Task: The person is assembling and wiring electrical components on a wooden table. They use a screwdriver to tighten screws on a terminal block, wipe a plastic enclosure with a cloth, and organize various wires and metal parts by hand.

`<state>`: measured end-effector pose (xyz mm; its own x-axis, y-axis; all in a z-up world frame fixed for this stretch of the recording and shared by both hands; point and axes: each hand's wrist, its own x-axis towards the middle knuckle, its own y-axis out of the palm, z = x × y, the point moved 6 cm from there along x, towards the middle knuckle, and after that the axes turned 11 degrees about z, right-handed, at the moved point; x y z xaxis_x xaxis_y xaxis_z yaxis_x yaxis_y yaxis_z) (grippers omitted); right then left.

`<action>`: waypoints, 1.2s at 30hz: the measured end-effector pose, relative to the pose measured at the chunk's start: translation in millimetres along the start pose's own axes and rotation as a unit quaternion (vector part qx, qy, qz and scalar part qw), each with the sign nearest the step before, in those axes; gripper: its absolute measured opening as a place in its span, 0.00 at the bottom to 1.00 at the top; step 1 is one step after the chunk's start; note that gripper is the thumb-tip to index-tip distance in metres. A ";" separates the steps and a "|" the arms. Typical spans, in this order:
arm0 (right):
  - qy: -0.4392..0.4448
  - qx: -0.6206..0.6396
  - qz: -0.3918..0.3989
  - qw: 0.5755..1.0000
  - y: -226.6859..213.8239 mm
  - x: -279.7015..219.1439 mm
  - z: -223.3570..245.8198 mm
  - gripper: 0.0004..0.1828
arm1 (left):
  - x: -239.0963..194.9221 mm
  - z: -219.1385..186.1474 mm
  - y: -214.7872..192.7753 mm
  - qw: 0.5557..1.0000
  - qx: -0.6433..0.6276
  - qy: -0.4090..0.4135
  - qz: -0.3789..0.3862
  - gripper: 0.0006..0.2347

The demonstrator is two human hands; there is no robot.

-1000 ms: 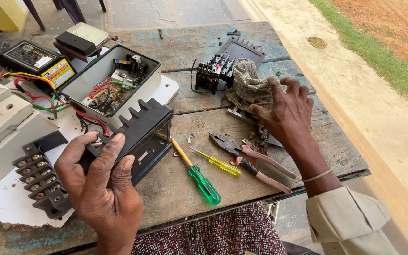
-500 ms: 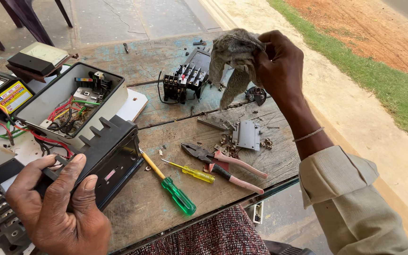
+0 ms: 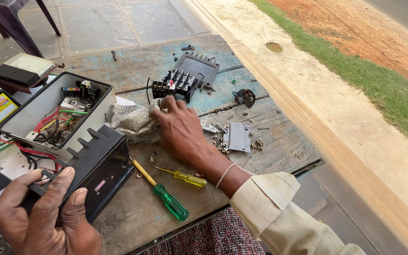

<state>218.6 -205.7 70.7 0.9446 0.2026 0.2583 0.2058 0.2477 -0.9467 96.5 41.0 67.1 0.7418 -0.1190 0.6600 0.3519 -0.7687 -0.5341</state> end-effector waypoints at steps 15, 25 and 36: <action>0.067 0.141 0.110 0.982 -28.0 -9.5 -48.2 0.30 | -16.2 35.1 15.1 0.997 -0.033 0.018 -0.068 0.08; 0.154 0.156 0.007 0.976 -38.5 -75.3 -150.6 0.10 | -9.3 104.9 9.0 0.991 -0.019 0.022 0.132 0.19; 0.264 0.153 0.097 0.947 -37.1 -89.0 -260.0 0.12 | -25.9 214.8 47.2 0.961 -0.003 0.019 0.275 0.21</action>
<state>193.4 -479.3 32.9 0.9701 -0.2088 -0.1233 0.0074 0.5337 -0.8457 216.5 142.8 -88.7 0.7928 -0.5317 0.2979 -0.0910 -0.5865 -0.8048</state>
